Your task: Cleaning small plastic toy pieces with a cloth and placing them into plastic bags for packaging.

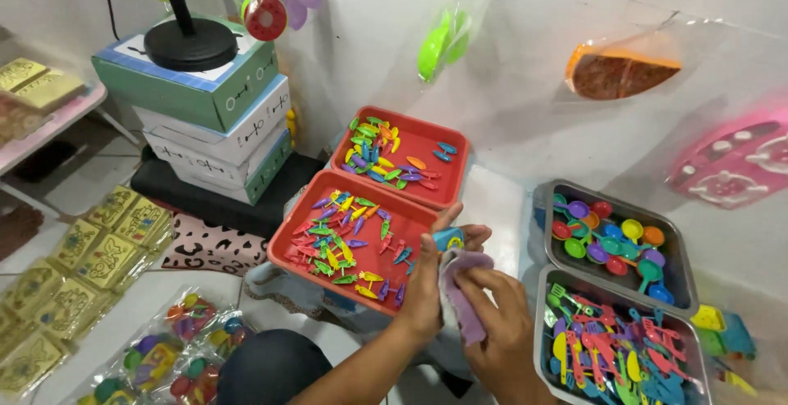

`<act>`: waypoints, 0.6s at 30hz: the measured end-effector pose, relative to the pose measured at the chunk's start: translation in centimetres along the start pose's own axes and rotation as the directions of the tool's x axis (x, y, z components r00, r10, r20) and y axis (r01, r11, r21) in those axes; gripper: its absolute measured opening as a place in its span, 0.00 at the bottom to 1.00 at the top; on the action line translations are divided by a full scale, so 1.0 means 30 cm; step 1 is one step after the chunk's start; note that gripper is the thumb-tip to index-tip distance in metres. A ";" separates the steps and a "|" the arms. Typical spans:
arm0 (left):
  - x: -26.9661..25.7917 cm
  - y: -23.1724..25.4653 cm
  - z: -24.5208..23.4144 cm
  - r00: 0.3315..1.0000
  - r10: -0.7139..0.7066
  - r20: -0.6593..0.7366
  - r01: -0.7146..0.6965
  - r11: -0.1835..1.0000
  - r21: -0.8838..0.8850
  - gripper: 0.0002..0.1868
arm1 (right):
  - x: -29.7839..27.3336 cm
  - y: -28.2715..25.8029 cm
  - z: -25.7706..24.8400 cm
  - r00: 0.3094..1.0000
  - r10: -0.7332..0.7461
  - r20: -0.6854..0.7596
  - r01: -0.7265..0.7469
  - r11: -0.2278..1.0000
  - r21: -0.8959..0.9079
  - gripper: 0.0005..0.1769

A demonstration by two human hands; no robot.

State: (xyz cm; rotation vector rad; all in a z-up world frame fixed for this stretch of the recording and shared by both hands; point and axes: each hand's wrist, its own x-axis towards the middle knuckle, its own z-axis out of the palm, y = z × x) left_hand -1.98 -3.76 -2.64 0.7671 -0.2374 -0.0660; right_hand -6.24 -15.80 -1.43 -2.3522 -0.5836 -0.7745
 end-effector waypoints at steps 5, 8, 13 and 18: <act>-0.006 0.009 0.010 0.997 -0.002 0.074 -0.009 0.990 0.138 0.48 | 0.005 0.014 -0.006 0.999 0.035 0.009 -0.035 0.999 0.006 0.31; 0.016 0.002 -0.017 0.999 -0.037 0.010 0.038 0.997 -0.069 0.49 | -0.037 -0.018 0.049 1.000 0.007 0.021 -0.011 0.983 0.185 0.28; 0.005 -0.025 -0.027 0.997 -0.012 0.070 0.010 1.000 0.028 0.48 | -0.015 0.039 0.033 1.000 -0.005 0.003 0.005 0.998 0.063 0.26; -0.010 0.014 -0.011 0.997 -0.036 0.066 0.041 0.995 -0.086 0.48 | -0.021 0.011 0.022 1.000 -0.006 0.014 0.002 0.968 0.251 0.30</act>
